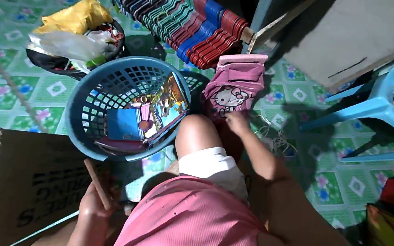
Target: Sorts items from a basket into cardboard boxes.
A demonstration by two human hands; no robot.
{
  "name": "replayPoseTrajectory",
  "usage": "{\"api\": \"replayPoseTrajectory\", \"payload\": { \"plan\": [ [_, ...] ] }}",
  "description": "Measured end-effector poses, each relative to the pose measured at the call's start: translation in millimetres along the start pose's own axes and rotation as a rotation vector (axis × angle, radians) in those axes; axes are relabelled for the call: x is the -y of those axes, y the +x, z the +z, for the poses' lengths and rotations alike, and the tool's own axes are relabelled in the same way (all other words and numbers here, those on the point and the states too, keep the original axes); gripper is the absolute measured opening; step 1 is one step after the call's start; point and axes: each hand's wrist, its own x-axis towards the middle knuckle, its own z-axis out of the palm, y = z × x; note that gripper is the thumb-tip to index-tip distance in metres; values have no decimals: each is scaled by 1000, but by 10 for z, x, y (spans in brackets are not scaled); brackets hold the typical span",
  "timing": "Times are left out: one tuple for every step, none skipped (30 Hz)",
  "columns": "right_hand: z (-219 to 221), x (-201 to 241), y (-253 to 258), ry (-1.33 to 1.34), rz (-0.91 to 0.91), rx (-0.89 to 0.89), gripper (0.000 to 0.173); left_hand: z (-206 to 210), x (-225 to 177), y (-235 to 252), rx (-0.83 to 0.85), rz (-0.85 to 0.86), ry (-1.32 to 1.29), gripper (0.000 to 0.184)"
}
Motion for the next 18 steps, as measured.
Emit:
{"api": "replayPoseTrajectory", "payload": {
  "plan": [
    [370,51,-87,1,-20,30,33,57,-50,-33,6,7,3,45],
    [710,115,-163,58,0,-16,30,125,-117,-66,16,20,18,44],
    [875,255,-233,189,72,-62,27,195,-200,-102,35,34,47,42],
    [908,348,-295,256,132,-20,28,260,-297,-140,54,46,71,41],
    [896,390,-331,281,164,12,27,323,-392,-176,74,59,85,38],
    [887,392,-361,297,198,34,27,379,-479,-215,69,71,99,34],
    [921,343,-395,283,242,60,28,431,-556,-254,50,94,115,31],
    [978,238,-426,233,279,70,31,502,-631,-288,25,131,117,29],
    [1007,75,-431,102,312,125,36,583,-708,-325,17,169,121,28],
    [866,-22,-418,-10,368,276,40,662,-779,-365,29,202,145,26],
    [687,-70,-414,-62,417,384,41,748,-844,-400,57,227,181,26],
    [550,-120,-427,-88,439,417,41,846,-903,-428,105,241,220,25],
    [466,-202,-463,-107,447,403,41,966,-944,-461,158,248,260,26],
    [422,-307,-532,-122,452,376,41,1104,-963,-511,196,248,299,26],
    [414,-414,-605,-130,460,351,42,1223,-977,-551,245,233,313,29],
    [421,-504,-648,-131,476,336,43,1325,-989,-568,295,219,314,31],
    [430,-585,-669,-122,497,322,45,1418,-995,-571,329,219,308,33],
    [418,-658,-676,-97,518,292,45,1508,-1005,-584,350,219,308,34]
  ]
}}
